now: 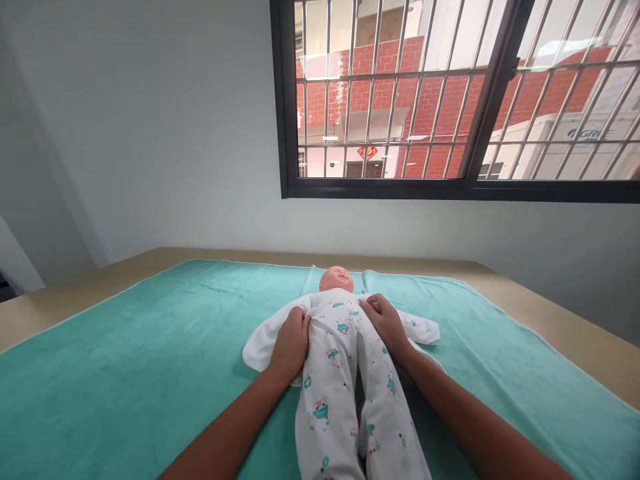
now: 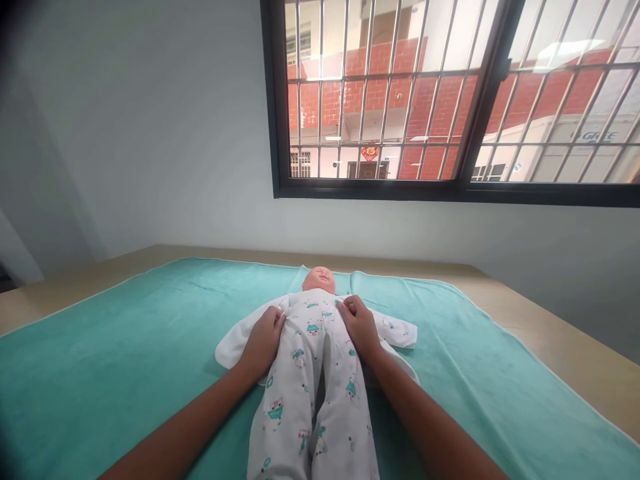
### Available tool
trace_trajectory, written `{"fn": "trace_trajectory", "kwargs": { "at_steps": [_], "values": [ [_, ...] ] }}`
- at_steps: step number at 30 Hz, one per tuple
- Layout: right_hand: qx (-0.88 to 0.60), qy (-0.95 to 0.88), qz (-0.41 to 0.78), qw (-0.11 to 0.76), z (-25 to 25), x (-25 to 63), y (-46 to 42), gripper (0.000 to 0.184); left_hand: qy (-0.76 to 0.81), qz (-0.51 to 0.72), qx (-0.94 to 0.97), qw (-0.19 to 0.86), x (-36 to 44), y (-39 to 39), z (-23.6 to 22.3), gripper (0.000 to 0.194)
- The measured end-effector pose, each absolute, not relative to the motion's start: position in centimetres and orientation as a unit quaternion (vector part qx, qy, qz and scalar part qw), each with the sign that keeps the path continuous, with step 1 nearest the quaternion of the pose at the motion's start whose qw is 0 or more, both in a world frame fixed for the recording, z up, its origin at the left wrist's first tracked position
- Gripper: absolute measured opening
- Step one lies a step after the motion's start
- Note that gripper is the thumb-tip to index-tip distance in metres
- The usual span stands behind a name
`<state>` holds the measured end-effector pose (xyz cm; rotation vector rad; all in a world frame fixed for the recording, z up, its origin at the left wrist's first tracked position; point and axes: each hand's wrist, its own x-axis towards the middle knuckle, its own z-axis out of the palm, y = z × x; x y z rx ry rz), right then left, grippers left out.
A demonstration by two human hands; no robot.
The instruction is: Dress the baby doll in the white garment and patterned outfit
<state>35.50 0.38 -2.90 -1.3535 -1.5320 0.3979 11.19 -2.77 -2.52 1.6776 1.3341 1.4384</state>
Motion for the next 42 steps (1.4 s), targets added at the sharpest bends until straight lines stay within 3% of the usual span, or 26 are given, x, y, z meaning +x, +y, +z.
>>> {"fn": "trace_trajectory", "kwargs": {
  "at_steps": [6,12,21,25,29,37,42],
  "values": [
    [-0.478,-0.764,-0.032,0.432,-2.3,37.2,0.2,0.026,0.531,0.368,0.76,-0.074,10.3,-2.5,-1.8,0.018],
    [-0.534,-0.769,0.069,0.346,-2.0,37.3,0.7,0.029,0.552,0.274,0.786,-0.048,9.4,-1.2,-1.4,0.021],
    [-0.608,-0.678,0.08,0.404,-3.0,36.7,2.7,0.029,0.596,0.311,0.735,-0.082,9.9,0.7,-2.3,0.016],
    [-0.571,-0.685,0.102,0.441,-3.4,36.7,1.9,0.028,0.535,0.342,0.766,-0.102,10.0,-0.9,-2.3,0.018],
    [-0.517,-0.695,0.042,0.498,-3.3,36.9,0.6,0.025,0.499,0.376,0.775,-0.096,10.0,-2.3,-2.0,0.024],
    [-0.496,-0.729,0.068,0.467,-3.3,36.8,-2.1,0.026,0.554,0.371,0.741,-0.082,8.8,-1.3,-2.6,0.028],
    [-0.509,-0.724,0.06,0.462,-3.6,36.7,-2.0,0.024,0.502,0.343,0.785,-0.118,9.2,-1.5,-3.0,0.026]
  ]
}}
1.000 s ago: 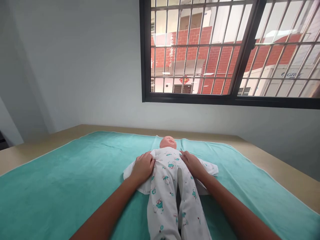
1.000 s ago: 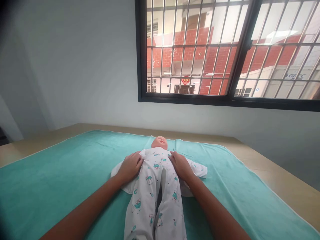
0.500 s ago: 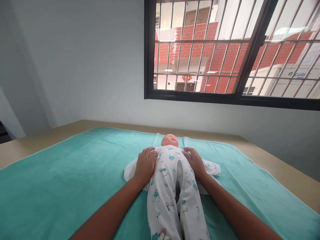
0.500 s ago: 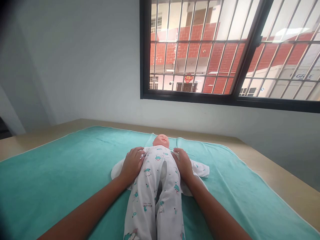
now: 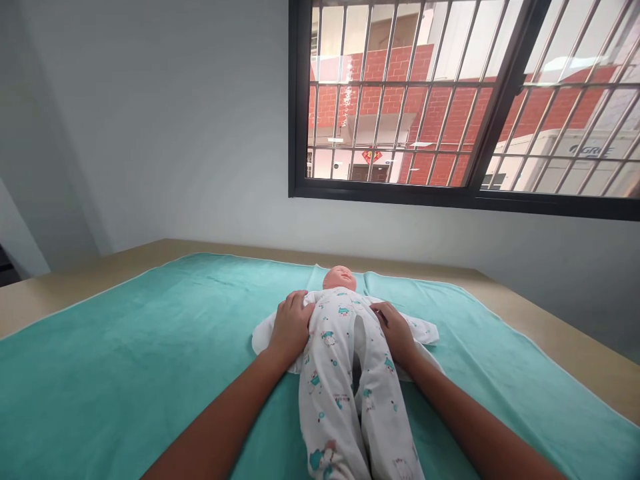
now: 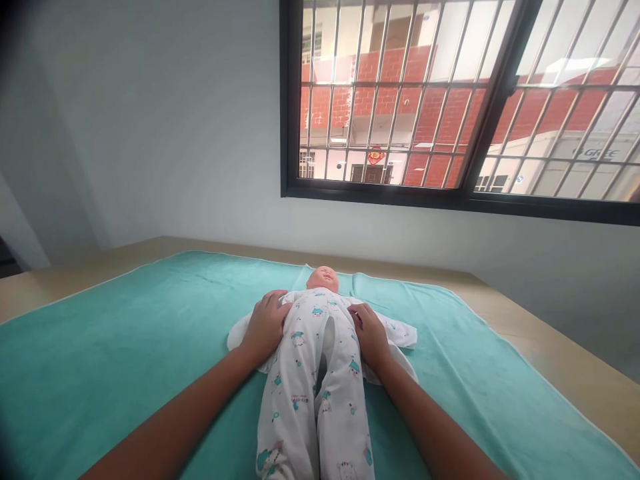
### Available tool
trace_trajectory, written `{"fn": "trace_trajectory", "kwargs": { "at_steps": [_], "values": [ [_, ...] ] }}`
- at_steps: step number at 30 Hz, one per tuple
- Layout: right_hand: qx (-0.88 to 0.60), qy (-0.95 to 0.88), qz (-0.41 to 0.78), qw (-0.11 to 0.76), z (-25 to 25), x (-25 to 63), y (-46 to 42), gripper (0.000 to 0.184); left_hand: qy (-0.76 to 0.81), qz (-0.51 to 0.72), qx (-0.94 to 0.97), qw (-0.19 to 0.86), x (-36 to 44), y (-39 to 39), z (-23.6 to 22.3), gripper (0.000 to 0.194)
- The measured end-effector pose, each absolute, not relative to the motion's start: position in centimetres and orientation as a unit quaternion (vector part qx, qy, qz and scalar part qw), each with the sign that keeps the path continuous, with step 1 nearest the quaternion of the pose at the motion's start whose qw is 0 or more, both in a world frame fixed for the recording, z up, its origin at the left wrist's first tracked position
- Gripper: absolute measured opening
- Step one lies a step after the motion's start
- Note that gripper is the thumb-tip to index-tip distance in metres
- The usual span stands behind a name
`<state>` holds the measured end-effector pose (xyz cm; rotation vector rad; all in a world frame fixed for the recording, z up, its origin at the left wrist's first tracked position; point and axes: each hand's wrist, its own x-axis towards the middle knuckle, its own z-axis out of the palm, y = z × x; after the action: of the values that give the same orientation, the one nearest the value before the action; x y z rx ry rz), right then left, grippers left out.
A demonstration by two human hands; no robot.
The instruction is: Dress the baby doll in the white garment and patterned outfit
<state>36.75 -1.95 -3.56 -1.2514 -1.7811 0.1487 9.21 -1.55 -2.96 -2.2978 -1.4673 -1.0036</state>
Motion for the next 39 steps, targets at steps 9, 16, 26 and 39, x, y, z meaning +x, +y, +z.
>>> {"fn": "trace_trajectory", "kwargs": {
  "at_steps": [9,16,26,39],
  "values": [
    [-0.512,-0.709,0.083,0.478,-2.1,36.7,-5.2,0.026,-0.464,-0.462,-0.754,-0.046,9.3,-7.5,-0.5,0.024],
    [-0.415,-0.81,0.094,0.403,0.6,33.9,-22.2,0.01,-0.497,-0.365,-0.719,-0.319,8.5,-23.4,-1.8,0.017],
    [-0.449,-0.832,-0.151,0.288,-1.3,29.0,-25.3,0.015,-0.496,-0.407,-0.678,-0.359,10.0,-25.5,-1.4,0.008],
    [-0.445,-0.818,0.121,0.345,-1.1,30.4,-27.6,0.012,-0.427,-0.404,-0.654,-0.475,5.9,-27.8,-1.7,0.016]
  ]
}}
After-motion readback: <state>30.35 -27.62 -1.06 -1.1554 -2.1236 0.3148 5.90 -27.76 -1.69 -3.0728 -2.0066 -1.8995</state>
